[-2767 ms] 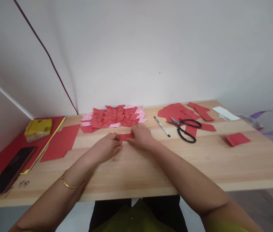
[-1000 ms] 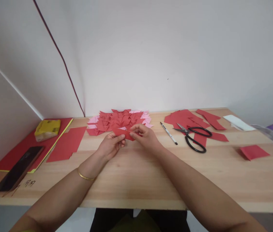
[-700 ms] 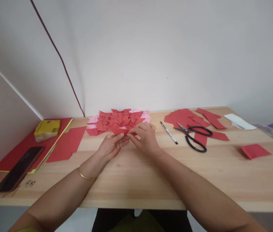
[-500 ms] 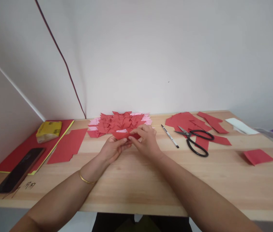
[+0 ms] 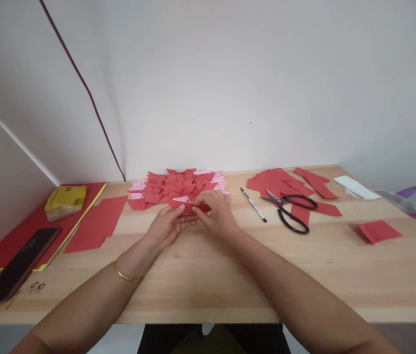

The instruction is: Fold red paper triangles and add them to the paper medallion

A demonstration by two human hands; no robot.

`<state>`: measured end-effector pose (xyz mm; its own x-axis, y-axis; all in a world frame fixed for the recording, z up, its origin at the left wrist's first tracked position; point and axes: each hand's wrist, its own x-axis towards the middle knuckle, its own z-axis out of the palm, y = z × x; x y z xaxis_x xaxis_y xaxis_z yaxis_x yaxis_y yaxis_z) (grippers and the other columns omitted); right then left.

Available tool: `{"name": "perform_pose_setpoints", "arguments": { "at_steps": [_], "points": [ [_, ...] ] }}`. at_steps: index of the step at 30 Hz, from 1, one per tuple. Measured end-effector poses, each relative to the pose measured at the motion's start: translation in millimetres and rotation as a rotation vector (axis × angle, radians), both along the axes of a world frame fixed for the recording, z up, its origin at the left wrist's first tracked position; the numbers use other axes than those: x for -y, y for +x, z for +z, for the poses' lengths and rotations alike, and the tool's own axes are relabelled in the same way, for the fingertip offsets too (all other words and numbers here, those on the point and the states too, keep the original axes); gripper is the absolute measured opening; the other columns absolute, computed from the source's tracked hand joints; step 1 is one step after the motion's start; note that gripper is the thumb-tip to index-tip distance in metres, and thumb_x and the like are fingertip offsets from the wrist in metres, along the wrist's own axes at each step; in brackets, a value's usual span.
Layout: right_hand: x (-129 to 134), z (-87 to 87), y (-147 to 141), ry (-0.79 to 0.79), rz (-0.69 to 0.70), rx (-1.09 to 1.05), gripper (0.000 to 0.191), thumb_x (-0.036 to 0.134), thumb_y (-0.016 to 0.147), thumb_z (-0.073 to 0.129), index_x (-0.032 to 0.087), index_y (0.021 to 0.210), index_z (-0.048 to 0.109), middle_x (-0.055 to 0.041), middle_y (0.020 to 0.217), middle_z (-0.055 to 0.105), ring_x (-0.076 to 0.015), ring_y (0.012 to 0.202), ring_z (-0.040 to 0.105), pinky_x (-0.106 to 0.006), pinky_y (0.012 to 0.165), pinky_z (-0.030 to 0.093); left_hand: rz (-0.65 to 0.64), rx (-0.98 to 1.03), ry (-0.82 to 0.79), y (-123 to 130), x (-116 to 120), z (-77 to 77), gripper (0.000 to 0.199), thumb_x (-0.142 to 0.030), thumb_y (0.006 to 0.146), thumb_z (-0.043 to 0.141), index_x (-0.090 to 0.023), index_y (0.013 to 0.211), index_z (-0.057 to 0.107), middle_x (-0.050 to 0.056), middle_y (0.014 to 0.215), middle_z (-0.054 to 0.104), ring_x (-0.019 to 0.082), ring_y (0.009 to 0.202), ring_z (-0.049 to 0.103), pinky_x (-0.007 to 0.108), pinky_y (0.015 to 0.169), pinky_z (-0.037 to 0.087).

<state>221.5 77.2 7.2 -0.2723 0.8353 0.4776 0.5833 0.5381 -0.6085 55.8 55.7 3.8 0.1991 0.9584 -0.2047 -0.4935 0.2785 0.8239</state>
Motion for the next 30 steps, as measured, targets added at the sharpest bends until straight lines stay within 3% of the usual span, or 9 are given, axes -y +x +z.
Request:
{"name": "perform_pose_setpoints", "arguments": {
  "at_steps": [5,11,14,19,24,30],
  "points": [
    [-0.8,3.5,2.6,-0.093,0.027,-0.056,0.017,0.030,0.080,0.061,0.022,0.094,0.064,-0.0046,0.092,0.071,-0.0204,0.084,0.063,-0.042,0.092,0.035,0.000,0.023,0.007,-0.3,0.4,1.4,0.026,-0.025,0.071,0.073,-0.011,0.091,0.067,0.012,0.087,0.073,0.023,0.078,0.070,0.038,0.079,0.053],
    [-4.3,5.2,7.4,-0.145,0.259,-0.156,0.014,0.027,0.083,0.055,0.021,0.092,0.065,-0.0036,0.090,0.070,-0.0171,0.086,0.063,-0.031,0.081,0.046,0.014,0.074,0.001,-5.6,-3.1,-0.2,0.016,-0.019,0.069,0.071,-0.012,0.084,0.066,0.010,0.087,0.073,0.023,0.085,0.069,0.040,0.083,0.051],
    [-4.8,4.4,8.6,-0.176,0.267,-0.235,0.016,0.026,0.086,0.051,0.021,0.093,0.064,-0.0038,0.091,0.069,-0.0154,0.084,0.064,-0.027,0.074,0.049,0.028,0.055,-0.005,-8.1,-4.0,-0.3,0.016,-0.015,0.066,0.069,-0.013,0.082,0.066,0.008,0.087,0.072,0.021,0.082,0.067,0.039,0.080,0.052],
    [-4.2,2.5,9.1,-0.077,0.214,-0.205,0.016,0.025,0.087,0.048,0.020,0.089,0.063,-0.0045,0.089,0.068,-0.0157,0.084,0.062,-0.029,0.077,0.048,0.028,-0.011,0.060,-5.2,-3.2,-0.9,0.025,-0.005,0.060,0.066,-0.013,0.084,0.069,0.006,0.088,0.071,0.017,0.088,0.065,0.033,0.084,0.050],
    [-8.3,-3.5,8.3,0.058,0.239,-0.216,0.014,0.024,0.088,0.048,0.021,0.091,0.062,-0.0051,0.089,0.066,-0.0167,0.082,0.061,-0.031,0.074,0.049,0.044,0.026,0.083,-1.5,-4.6,-3.2,0.027,-0.007,0.059,0.072,-0.012,0.085,0.070,0.008,0.090,0.072,0.018,0.089,0.066,0.032,0.086,0.050],
    [-10.5,-4.2,7.9,0.198,0.173,-0.247,0.013,0.018,0.084,0.053,0.022,0.092,0.063,-0.0116,0.110,0.055,-0.0249,0.118,0.047,-0.041,0.089,0.047,0.210,0.034,0.035,-0.1,-5.5,1.6,0.026,-0.009,0.056,0.077,-0.012,0.081,0.069,0.006,0.087,0.073,0.018,0.085,0.067,0.033,0.084,0.051]
  ]
}}
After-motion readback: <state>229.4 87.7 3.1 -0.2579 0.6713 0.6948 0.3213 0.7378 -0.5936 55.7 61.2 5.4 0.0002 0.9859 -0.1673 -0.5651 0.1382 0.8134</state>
